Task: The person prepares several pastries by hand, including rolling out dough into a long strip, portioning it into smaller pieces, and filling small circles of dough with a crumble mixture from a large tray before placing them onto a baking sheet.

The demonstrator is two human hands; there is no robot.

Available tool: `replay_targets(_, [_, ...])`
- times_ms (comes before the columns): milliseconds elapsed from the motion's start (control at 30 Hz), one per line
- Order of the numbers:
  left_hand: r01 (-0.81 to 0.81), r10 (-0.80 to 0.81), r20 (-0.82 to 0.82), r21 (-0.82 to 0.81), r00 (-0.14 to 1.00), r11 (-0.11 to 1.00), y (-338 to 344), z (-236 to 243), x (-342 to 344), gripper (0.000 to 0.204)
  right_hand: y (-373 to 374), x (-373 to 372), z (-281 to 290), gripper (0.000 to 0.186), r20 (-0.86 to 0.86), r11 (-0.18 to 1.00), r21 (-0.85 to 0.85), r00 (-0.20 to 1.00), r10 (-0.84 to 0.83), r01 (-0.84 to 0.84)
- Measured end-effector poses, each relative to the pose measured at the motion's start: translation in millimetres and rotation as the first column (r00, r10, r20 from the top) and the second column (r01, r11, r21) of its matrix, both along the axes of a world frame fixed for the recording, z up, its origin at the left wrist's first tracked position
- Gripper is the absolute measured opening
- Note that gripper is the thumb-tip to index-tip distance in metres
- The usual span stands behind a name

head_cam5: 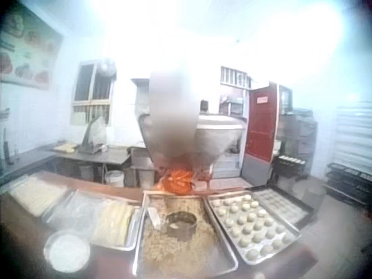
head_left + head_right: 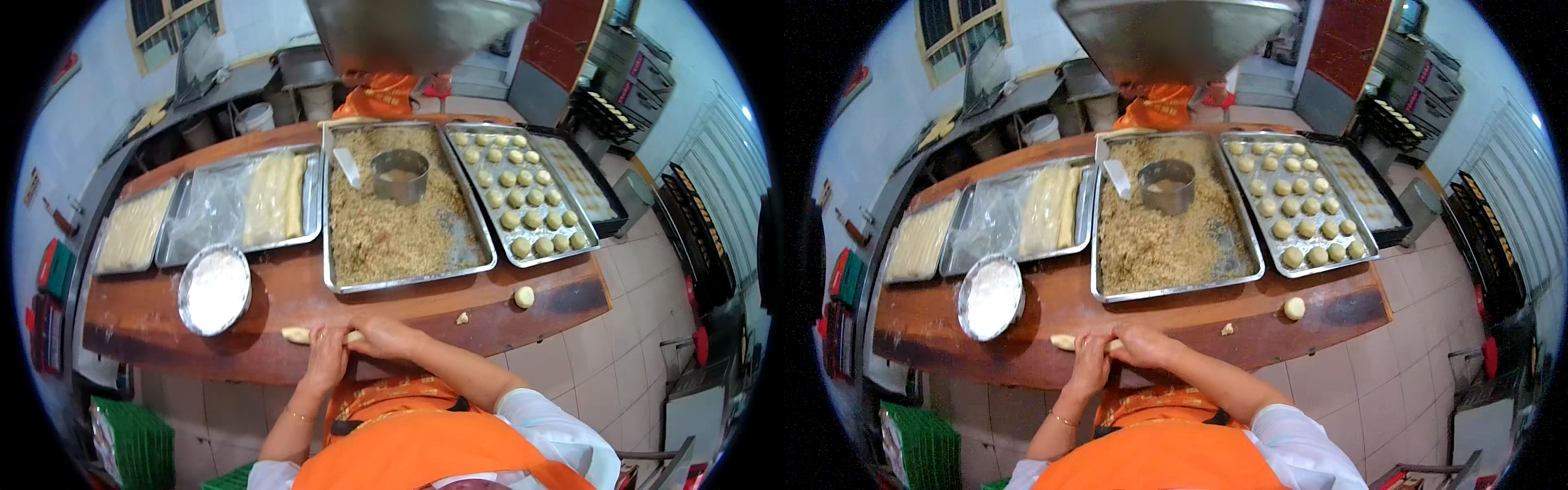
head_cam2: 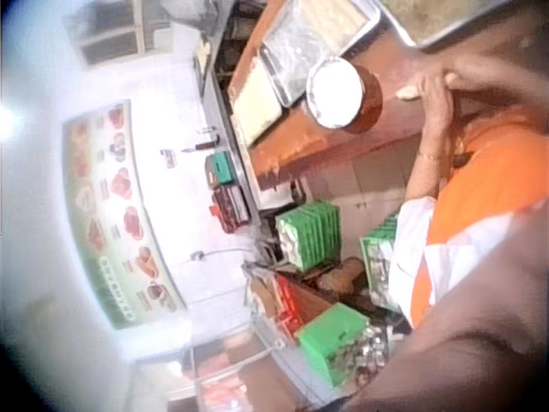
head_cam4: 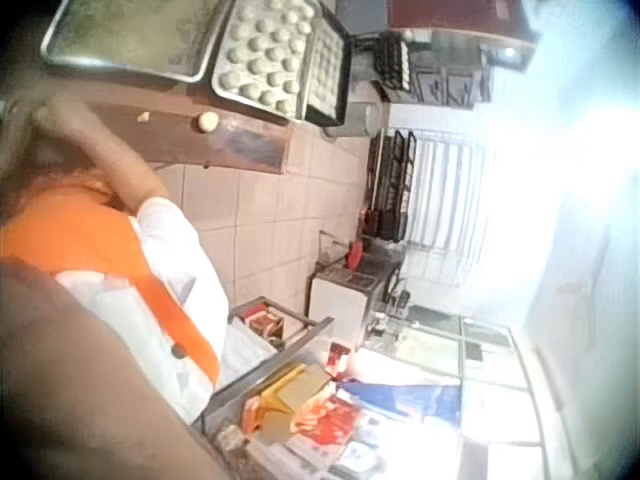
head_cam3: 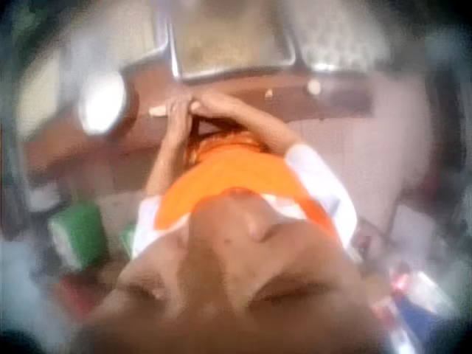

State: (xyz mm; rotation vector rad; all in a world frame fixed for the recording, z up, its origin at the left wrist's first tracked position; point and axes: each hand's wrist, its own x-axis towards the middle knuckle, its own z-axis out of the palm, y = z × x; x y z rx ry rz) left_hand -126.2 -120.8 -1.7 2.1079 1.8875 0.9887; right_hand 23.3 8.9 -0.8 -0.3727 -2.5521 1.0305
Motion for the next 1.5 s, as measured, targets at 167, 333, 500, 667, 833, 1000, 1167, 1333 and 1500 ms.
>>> replay_targets(167, [0.032, -0.031, -0.099, 0.001, 0.995, 0.999, -4, 9, 2, 0.041, -8, -5, 22, 0.042, 0.251, 0.993, -0.116, 0.967, 0.047, -0.018])
replay_targets(333, [-0.019, 0.037, -0.235, 0.076, 0.971, 0.997, 6, -5, 6, 0.020, -16, -3, 14, 0.032, 0.219, 0.995, 0.006, 0.971, -0.097, 0.098])
replay_targets(500, [-0.033, 0.043, -0.332, 0.034, 0.942, 0.999, 13, -7, 13, 0.013, -25, 9, 33, 0.025, 0.346, 0.983, 0.106, 0.921, -0.176, 0.148])
replay_targets(667, [-0.093, 0.095, -0.374, 0.022, 0.923, 0.995, 21, -13, 25, 0.014, -32, 10, 21, 0.023, 0.392, 0.943, 0.289, 0.879, -0.271, 0.162])
replay_targets(833, [-0.148, 0.132, -0.312, -0.027, 0.941, 0.989, 22, -7, 31, 0.023, -16, 14, 39, 0.024, 0.029, 0.995, -0.029, 0.995, -0.094, 0.095])
replay_targets(1000, [-0.138, 0.108, -0.341, -0.067, 0.934, 0.988, 22, -9, 27, 0.025, 5, 29, -8, 0.022, 0.070, 0.561, -0.827, 0.997, 0.032, 0.040])
replay_targets(1167, [-0.197, 0.154, -0.413, -0.063, 0.898, 0.978, 25, -5, 34, 0.029, 19, 60, 12, 0.019, -0.342, -0.101, -0.905, 0.848, -0.405, -0.413])
replay_targets(1333, [-0.211, 0.120, -0.458, -0.153, 0.881, 0.966, 34, 27, 65, 0.052, 42, 111, 49, 0.040, -0.262, 0.219, -0.959, 0.861, -0.436, -0.181])
replay_targets(1500, [0.217, -0.228, -0.107, -0.105, 0.968, 0.971, 73, 9, 139, 0.050, 41, 165, 33, 0.030, -0.038, 0.799, -0.390, 0.859, -0.511, 0.458])
